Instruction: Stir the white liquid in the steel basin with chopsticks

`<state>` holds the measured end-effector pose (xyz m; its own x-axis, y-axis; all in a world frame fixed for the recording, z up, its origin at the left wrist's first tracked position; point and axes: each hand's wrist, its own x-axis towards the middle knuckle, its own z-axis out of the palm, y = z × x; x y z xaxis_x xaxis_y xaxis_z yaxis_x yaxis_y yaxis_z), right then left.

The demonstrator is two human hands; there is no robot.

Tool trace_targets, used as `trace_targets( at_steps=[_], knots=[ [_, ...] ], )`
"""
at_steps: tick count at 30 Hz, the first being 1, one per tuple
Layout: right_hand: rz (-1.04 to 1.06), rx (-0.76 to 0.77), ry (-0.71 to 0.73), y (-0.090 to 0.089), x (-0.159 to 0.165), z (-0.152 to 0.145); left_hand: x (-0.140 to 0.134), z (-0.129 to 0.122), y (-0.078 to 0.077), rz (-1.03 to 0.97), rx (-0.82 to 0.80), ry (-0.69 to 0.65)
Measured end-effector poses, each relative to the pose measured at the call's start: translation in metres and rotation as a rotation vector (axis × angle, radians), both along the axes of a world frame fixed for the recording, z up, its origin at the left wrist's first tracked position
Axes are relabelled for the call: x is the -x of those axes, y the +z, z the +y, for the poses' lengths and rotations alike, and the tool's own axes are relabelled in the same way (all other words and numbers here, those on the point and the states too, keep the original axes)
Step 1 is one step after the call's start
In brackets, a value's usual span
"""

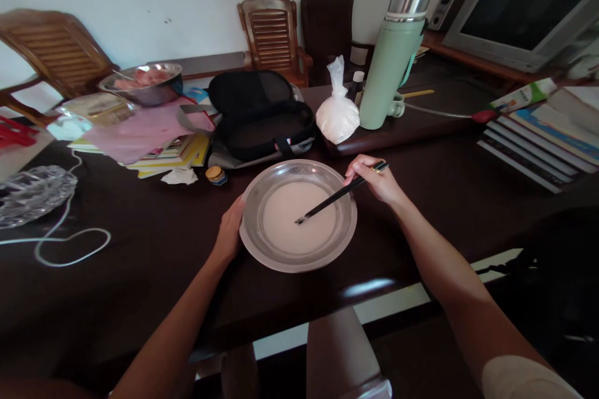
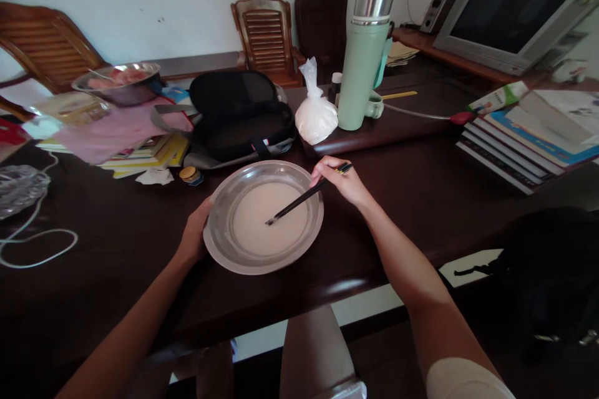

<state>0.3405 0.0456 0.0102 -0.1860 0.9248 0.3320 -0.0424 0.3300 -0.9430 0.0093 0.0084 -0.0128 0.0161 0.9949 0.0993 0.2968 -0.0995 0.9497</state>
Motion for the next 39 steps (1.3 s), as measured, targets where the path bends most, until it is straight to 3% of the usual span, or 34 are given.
trace_targets(
  at_steps=[7, 12, 18, 23, 28, 33, 39],
  knots=[
    [-0.007, -0.027, -0.047, 0.001, 0.000, -0.001, -0.001, 0.000, 0.001, 0.029, 0.016, 0.024],
    [-0.043, 0.011, 0.015, -0.001, 0.001, 0.000, 0.000, 0.000, 0.000, 0.020, -0.002, 0.008],
    [-0.027, -0.014, -0.101, 0.000, -0.002, 0.000, 0.001, 0.000, -0.003, -0.027, 0.012, 0.000],
    [-0.071, 0.013, 0.010, 0.001, 0.001, -0.001, -0.002, -0.002, 0.005, 0.032, -0.011, 0.006],
    [-0.013, -0.013, -0.089, 0.001, -0.001, 0.000, -0.003, -0.002, 0.005, 0.041, -0.020, -0.011],
    [-0.047, 0.037, 0.016, 0.000, 0.002, -0.001, -0.002, -0.001, 0.004, 0.022, -0.004, 0.016],
    [-0.013, -0.003, -0.078, 0.001, -0.002, 0.000, -0.004, -0.003, 0.007, 0.018, -0.012, 0.014]
  ],
)
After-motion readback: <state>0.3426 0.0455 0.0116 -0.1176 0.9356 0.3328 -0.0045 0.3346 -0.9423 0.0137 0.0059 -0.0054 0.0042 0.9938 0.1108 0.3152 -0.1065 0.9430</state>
